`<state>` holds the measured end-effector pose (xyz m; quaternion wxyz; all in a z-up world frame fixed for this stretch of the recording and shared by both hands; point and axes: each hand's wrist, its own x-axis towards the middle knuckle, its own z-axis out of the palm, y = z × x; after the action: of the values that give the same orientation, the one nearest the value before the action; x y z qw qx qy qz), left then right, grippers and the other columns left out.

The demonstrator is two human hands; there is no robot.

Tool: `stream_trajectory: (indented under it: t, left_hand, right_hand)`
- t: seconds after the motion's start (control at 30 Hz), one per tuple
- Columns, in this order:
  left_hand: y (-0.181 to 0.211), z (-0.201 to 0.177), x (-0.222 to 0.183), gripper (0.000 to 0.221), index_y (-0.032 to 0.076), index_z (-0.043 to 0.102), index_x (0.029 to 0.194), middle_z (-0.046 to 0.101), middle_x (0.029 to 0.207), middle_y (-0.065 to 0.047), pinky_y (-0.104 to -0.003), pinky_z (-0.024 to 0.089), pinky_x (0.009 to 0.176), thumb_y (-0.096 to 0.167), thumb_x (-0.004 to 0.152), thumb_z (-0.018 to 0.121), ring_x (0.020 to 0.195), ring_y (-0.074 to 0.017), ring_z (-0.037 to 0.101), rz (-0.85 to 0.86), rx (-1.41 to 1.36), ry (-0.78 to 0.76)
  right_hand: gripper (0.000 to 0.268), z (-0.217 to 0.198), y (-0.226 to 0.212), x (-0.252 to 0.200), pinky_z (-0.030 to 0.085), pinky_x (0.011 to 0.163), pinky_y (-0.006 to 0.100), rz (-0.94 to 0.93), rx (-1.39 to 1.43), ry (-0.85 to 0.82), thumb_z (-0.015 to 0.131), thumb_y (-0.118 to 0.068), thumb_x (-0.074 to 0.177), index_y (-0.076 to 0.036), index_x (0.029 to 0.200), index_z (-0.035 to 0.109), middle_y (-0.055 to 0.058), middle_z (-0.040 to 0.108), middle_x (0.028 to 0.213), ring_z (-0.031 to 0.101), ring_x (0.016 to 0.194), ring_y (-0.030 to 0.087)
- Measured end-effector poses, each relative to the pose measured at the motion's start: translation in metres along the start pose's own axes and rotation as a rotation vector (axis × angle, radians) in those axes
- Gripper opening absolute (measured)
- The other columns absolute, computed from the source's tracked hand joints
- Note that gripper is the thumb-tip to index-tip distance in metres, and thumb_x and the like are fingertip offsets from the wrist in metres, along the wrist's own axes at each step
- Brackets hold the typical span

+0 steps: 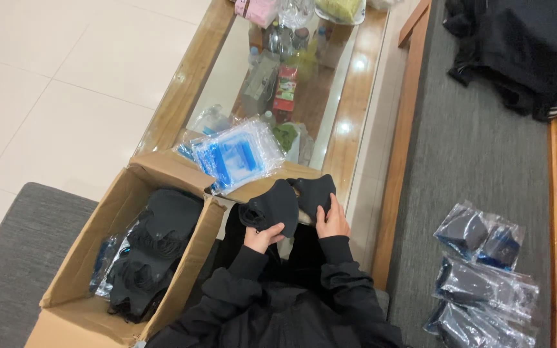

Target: Packaging black face masks into individual plastic bags from a cardboard box.

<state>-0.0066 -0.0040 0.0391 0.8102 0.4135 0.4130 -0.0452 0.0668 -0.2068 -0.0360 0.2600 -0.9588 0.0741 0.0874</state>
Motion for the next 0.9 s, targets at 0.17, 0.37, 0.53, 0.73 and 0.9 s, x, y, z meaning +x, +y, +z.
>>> stream_trajectory:
  t: [0.17, 0.37, 0.53, 0.73, 0.9]
  left_hand:
    - [-0.010, 0.000, 0.006, 0.071, -0.005, 0.065, 0.132, 0.069, 0.125, -0.029, -0.058, 0.064, 0.082, -0.006, 0.068, 0.095, 0.104, -0.0479, 0.069, 0.003, 0.032, -0.042]
    - [-0.017, -0.002, 0.014, 0.068, -0.006, 0.064, 0.132, 0.067, 0.126, -0.031, -0.058, 0.064, 0.081, -0.007, 0.070, 0.093, 0.106, -0.0494, 0.068, -0.018, 0.043, -0.051]
    - [-0.025, 0.001, 0.020, 0.066, -0.005, 0.067, 0.130, 0.069, 0.124, -0.030, -0.057, 0.065, 0.079, -0.006, 0.070, 0.094, 0.103, -0.0471, 0.070, -0.031, 0.066, -0.092]
    - [-0.020, 0.001, 0.014, 0.070, -0.006, 0.065, 0.130, 0.073, 0.114, -0.030, -0.051, 0.068, 0.072, -0.004, 0.067, 0.096, 0.086, -0.0424, 0.076, -0.080, 0.011, -0.111]
    - [-0.023, -0.001, 0.020, 0.068, -0.005, 0.065, 0.127, 0.074, 0.113, -0.027, -0.051, 0.068, 0.072, -0.003, 0.068, 0.097, 0.085, -0.0393, 0.076, -0.063, -0.005, -0.109]
  right_hand:
    - [0.057, -0.008, 0.000, -0.002, 0.055, 0.077, 0.040, -0.016, 0.077, 0.015, 0.043, -0.047, 0.107, -0.021, 0.157, 0.038, 0.003, 0.052, 0.098, 0.065, 0.085, 0.026]
    - [0.049, -0.029, -0.035, -0.032, 0.059, 0.074, 0.039, -0.085, 0.400, 0.015, 0.044, -0.046, 0.108, -0.020, 0.149, 0.053, 0.010, 0.065, 0.106, 0.070, 0.094, 0.029]
    - [0.059, -0.008, -0.038, -0.041, 0.058, 0.070, 0.033, -0.177, 0.706, -0.069, 0.071, -0.029, 0.097, -0.015, 0.151, 0.051, 0.015, 0.073, 0.100, 0.070, 0.086, 0.025]
    - [0.057, -0.008, -0.046, -0.053, 0.059, 0.060, 0.036, -0.260, 0.671, -0.049, 0.066, -0.021, 0.099, -0.011, 0.152, 0.048, 0.021, 0.070, 0.098, 0.069, 0.079, 0.030]
    - [0.055, -0.038, -0.066, -0.057, 0.061, 0.059, 0.033, -0.453, 0.502, 0.191, 0.074, -0.016, 0.092, -0.003, 0.142, 0.057, 0.020, 0.065, 0.105, 0.069, 0.088, 0.033]
